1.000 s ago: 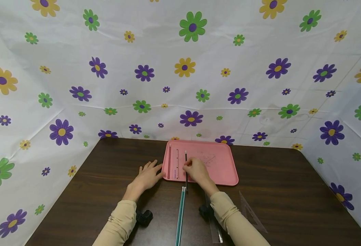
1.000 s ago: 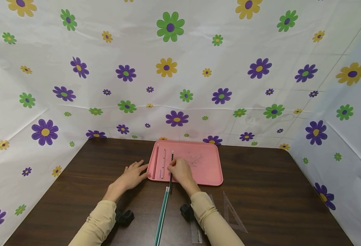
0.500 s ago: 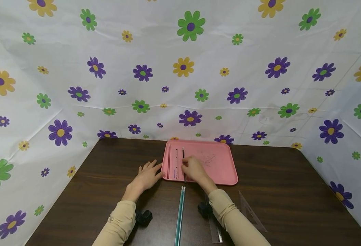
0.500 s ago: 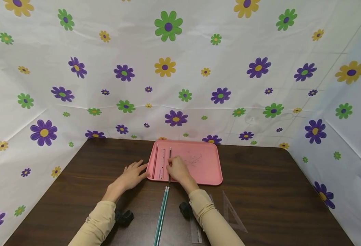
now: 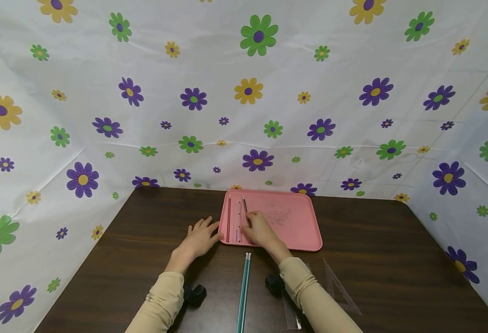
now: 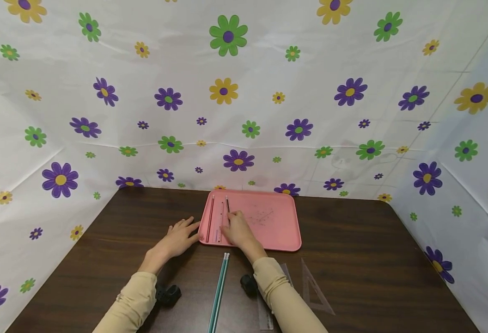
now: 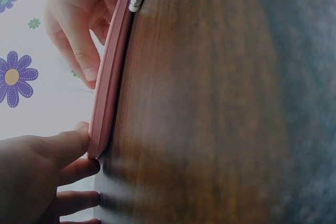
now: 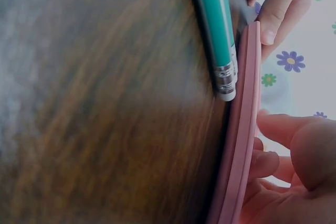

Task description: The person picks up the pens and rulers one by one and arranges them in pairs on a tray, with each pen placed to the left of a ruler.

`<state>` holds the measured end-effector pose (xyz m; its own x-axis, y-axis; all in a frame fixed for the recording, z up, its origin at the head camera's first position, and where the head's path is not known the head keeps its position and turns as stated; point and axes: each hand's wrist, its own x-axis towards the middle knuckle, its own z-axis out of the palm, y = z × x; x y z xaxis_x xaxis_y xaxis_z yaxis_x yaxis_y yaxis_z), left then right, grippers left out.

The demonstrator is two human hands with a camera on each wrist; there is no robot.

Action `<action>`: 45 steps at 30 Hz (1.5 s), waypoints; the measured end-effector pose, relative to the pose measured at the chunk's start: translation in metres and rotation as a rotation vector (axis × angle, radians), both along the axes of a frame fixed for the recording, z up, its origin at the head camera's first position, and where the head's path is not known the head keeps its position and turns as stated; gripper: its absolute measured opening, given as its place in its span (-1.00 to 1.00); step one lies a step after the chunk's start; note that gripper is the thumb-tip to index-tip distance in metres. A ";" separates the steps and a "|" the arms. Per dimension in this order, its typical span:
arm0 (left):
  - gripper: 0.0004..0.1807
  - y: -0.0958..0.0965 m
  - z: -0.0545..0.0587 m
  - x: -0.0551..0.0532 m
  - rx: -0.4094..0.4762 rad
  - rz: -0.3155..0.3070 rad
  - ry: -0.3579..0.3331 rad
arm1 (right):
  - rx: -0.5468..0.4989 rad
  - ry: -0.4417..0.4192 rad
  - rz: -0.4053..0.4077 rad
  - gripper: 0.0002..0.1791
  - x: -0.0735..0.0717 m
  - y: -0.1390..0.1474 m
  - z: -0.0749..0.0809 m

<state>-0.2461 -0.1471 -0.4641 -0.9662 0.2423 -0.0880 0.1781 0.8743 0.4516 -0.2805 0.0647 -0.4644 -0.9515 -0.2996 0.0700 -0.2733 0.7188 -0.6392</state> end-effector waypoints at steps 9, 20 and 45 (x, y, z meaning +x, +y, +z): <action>-0.41 0.000 0.001 0.001 0.000 0.009 -0.002 | 0.022 -0.018 0.005 -0.41 0.000 -0.001 0.002; -0.41 0.001 0.001 0.001 0.001 0.003 0.008 | -0.026 0.040 -0.016 -0.47 0.004 0.001 0.000; -0.40 0.000 0.000 -0.001 -0.016 0.009 -0.007 | 0.021 0.127 0.057 -0.55 0.026 0.015 0.010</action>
